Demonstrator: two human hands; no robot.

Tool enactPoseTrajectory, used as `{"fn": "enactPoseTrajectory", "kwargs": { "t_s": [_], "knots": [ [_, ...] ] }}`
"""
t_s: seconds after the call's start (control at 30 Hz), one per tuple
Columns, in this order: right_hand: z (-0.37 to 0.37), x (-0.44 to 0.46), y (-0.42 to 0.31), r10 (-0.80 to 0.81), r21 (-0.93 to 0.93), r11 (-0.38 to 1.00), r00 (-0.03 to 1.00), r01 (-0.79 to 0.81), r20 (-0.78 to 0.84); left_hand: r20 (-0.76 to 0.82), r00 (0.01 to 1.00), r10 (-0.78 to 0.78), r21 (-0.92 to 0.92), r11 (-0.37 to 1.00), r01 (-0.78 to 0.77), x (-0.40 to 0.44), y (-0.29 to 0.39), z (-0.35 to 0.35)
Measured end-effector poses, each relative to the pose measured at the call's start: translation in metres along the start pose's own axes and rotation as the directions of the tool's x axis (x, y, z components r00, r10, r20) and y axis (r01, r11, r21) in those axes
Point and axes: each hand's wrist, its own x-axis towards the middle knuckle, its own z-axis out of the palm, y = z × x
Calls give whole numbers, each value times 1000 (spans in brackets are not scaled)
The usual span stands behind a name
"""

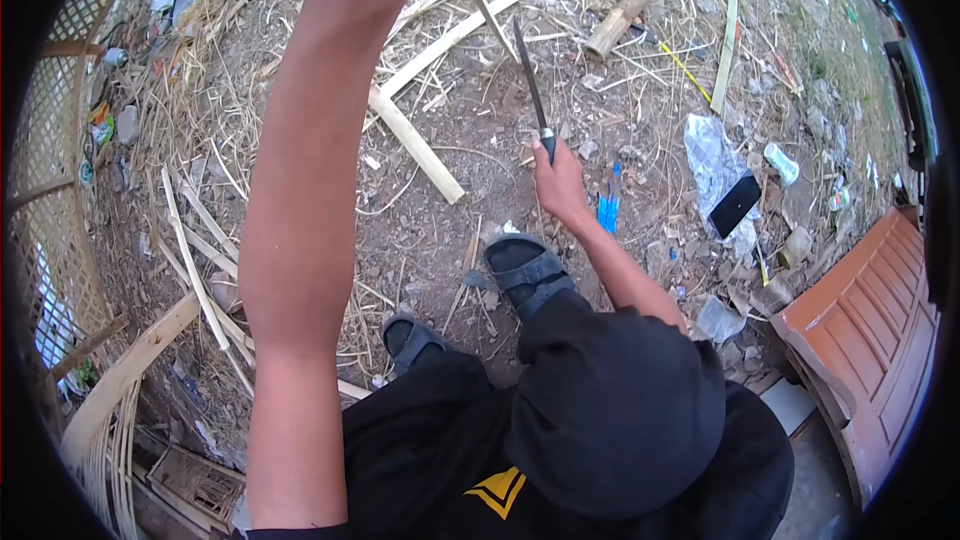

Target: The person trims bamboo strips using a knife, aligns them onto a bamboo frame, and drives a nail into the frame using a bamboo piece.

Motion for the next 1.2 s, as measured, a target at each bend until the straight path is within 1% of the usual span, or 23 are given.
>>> {"fn": "enactPoseTrajectory", "kwargs": {
  "t_s": [0.03, 0.07, 0.1, 0.13, 0.17, 0.23, 0.27, 0.33, 0.37, 0.43, 0.53, 0.57, 0.6, 0.63, 0.7, 0.73, 0.77, 0.83, 0.9, 0.97, 1.13, 1.17, 1.2],
  "knots": [
    [-5, -1, -5, 0, 6, 1000, 1000, 0, -5, 4, 1000, 24, 8, 1000, -24, 3, 1, 0],
    [-17, 5, -19, 271, 343, 880, 940, -329, 208, 7, 999, 49, 16, 999, -49, 6, 2, 0],
    [-30, 8, -33, 416, 530, 555, 766, -641, 490, 17, 999, 36, -19, 999, -36, 5, 1, -3],
    [-35, 11, -51, 402, 298, 831, 877, -470, 262, 19, 999, 28, -36, 999, -28, 5, 0, -4],
    [-46, 16, -68, 402, 293, 833, 877, -470, 263, 20, 1000, 20, -54, 998, -19, 5, 0, -5],
    [-64, 20, -99, 66, 448, 892, 998, -62, 6, -15, 1000, 14, -59, 998, -15, 5, -1, -7],
    [-69, 20, -109, 69, 449, 891, 998, -66, 9, -27, 1000, 11, -59, 998, -13, 5, -1, -8],
    [-74, 17, -123, -154, 578, 776, 965, 252, -214, 60, 995, 85, -78, 994, -80, 2, 0, -9],
    [-59, 13, -106, -156, 576, 777, 964, 253, -213, 87, 990, 111, -87, 991, -103, 1, 0, -9],
    [-17, -1, -43, -171, 33, 983, 971, 179, -168, 29, 998, 53, -49, 997, -52, 1, 2, -6],
    [-11, 5, -9, -21, -130, 991, 1000, 23, 18, 30, 998, 47, -72, 996, -45, -4, 4, -2],
    [-17, -2, -25, 6, -124, 992, 999, -1, 35, 39, 999, 37, -75, 997, -34, -7, 3, -3],
    [-33, 2, -57, 213, 224, 941, 957, -255, 195, 20, 999, 41, -24, 999, -41, -10, 4, -4],
    [-45, 21, -82, 301, 501, 728, 875, -467, 379, 8, 998, 66, 1, 998, -66, -7, 3, -2],
    [-51, 25, -104, 288, 560, 711, 903, -425, 320, -17, 993, 117, 51, 992, -116, -2, 1, 3],
    [-59, 26, -116, 71, 526, 843, 993, -110, 95, -24, 998, 64, 12, 998, -63, -1, 2, 3],
    [-66, 27, -128, -181, 418, 884, 977, 211, -110, -26, 999, 35, -3, 999, -36, -1, 3, 2],
    [-65, 14, -121, -162, 595, 776, 978, 207, -128, -20, 999, 32, -8, 999, -32, -3, 4, 1],
    [-30, -5, -49, -280, 271, 896, 920, 353, -273, -11, 999, 52, -6, 999, -52, -7, 4, 0],
    [-16, -3, -26, 114, -285, 953, 993, -100, 36, 42, 990, 134, 8, 991, -134, -3, 2, 0],
    [-23, 9, -21, 391, 80, 906, 893, -417, 224, 5, 993, 115, -11, 993, -115, -5, 6, 6],
    [-33, 16, -35, 384, 79, 909, 896, -409, 222, 4, 994, 105, -16, 994, -105, -5, 5, 5],
    [-54, 19, -66, 325, 305, 853, 888, -424, 324, 2, 995, 96, -22, 995, -96, -5, 4, 4]
  ]
}}
